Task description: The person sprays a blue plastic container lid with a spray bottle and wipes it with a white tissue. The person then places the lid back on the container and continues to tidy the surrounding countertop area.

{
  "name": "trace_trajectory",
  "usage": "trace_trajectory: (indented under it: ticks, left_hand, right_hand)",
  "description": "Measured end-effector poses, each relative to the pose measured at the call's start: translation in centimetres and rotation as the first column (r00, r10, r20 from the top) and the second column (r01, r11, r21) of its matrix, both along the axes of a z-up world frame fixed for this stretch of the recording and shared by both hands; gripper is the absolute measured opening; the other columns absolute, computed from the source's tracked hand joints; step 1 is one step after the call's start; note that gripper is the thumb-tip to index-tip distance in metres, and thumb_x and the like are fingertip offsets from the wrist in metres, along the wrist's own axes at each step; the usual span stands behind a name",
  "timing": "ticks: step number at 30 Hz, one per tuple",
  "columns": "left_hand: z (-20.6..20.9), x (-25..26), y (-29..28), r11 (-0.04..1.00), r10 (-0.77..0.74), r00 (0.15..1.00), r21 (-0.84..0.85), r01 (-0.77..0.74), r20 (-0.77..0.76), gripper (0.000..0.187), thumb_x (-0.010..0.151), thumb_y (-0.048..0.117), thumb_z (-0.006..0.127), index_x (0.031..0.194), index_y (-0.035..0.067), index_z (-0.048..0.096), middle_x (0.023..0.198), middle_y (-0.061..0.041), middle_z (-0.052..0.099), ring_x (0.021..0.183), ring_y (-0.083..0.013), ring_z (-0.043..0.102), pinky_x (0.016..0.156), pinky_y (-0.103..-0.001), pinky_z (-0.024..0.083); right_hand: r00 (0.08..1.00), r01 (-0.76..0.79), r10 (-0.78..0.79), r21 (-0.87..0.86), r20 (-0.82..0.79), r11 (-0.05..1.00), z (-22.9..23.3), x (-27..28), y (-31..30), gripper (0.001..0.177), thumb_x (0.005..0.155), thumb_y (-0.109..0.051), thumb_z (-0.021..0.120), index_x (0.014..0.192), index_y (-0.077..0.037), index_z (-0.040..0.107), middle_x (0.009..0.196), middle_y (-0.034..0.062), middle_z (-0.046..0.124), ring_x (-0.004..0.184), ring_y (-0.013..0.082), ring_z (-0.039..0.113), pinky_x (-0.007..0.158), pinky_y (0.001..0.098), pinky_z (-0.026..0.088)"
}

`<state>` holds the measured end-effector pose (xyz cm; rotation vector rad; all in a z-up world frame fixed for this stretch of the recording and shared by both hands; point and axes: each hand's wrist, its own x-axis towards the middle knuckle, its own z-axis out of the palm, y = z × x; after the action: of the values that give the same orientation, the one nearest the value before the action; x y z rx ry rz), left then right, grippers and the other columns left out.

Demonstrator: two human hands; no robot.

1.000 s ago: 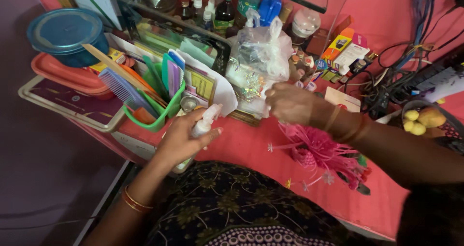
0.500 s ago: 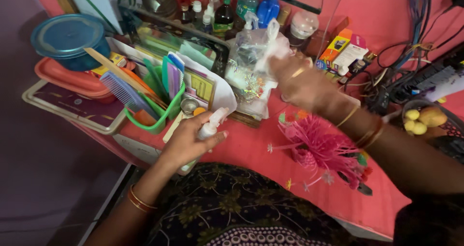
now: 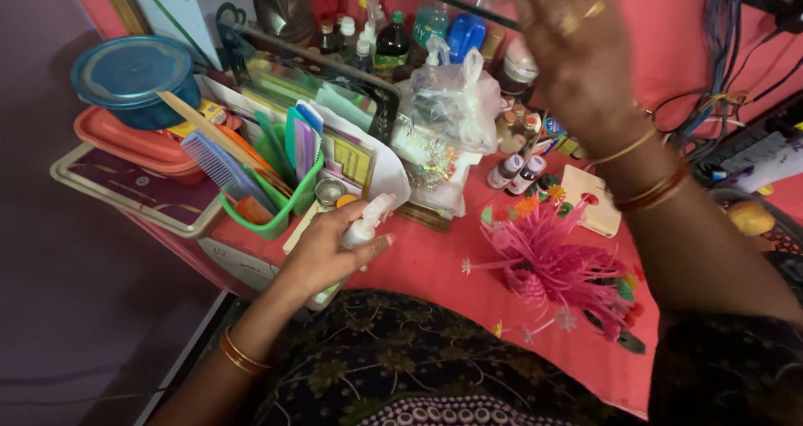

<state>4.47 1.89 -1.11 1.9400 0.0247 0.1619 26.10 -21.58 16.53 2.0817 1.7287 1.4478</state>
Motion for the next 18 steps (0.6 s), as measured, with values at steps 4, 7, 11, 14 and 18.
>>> trace_trajectory:
  ticks: [4,7,11,14,18]
  left_hand:
    - [0.3,0.0,0.3,1.0,0.021,1.0,0.006,-0.021,0.008,0.044,0.082,0.025,0.079,0.121,0.007,0.067,0.076,-0.006,0.07,0.057,-0.0126,0.065,0.057,-0.03,0.054]
    - [0.4,-0.2,0.3,0.999,0.049,0.999,-0.009,-0.049,-0.015,0.045,0.082,0.025,0.079,0.122,0.008,0.068,0.077,-0.005,0.07,0.057,-0.013,0.065,0.056,-0.031,0.054]
    - [0.2,0.1,0.3,0.999,0.026,1.0,-0.048,-0.026,-0.017,0.044,0.083,0.025,0.079,0.121,0.007,0.067,0.08,-0.005,0.07,0.061,-0.0121,0.064,0.056,-0.031,0.055]
    - [-0.3,0.4,0.2,0.999,0.027,1.0,-0.023,-0.027,0.002,0.049,0.081,0.025,0.078,0.125,0.009,0.066,0.079,-0.005,0.07,0.061,-0.0118,0.065,0.057,-0.031,0.055]
    - [-0.5,0.6,-0.1,1.0,-0.005,1.0,-0.014,0.005,-0.017,0.044,0.084,0.027,0.079,0.121,0.006,0.068,0.079,-0.007,0.07,0.061,-0.0121,0.065,0.059,-0.031,0.054]
  right_hand:
    - [0.782,-0.179,0.048,-0.151,-0.621,0.972,-9.4,0.8,3.1,0.062,0.09,-0.003,0.055,0.15,0.001,0.038,0.155,0.0222,0.041,0.14,0.0422,0.047,0.119,0.0491,0.036]
    - [0.772,-0.143,-0.265,-0.563,-0.578,0.814,-16.2,1.7,2.9,0.052,0.093,-0.007,0.053,0.144,-0.002,0.043,0.151,0.0165,0.047,0.139,0.0308,0.05,0.122,0.0451,0.033]
    - [0.91,-0.226,-0.033,-0.562,-0.413,0.796,-15.6,3.3,2.5,0.044,0.093,-0.011,0.055,0.137,-0.003,0.05,0.152,0.0153,0.049,0.14,0.0272,0.048,0.123,0.0435,0.028]
    - [0.871,0.17,-0.308,-0.354,-0.382,0.92,-6.4,4.5,0.0,0.054,0.095,-0.01,0.059,0.149,-0.015,0.055,0.133,0.0219,0.055,0.109,0.0347,0.064,0.082,0.0438,0.053]
    - [0.968,-0.089,0.15,0.284,-0.203,0.955,0.2,3.8,-0.1,0.02,0.111,0.0,0.06,0.13,-0.007,0.059,0.118,0.0088,0.06,0.102,0.0306,0.062,0.091,0.0391,0.052]
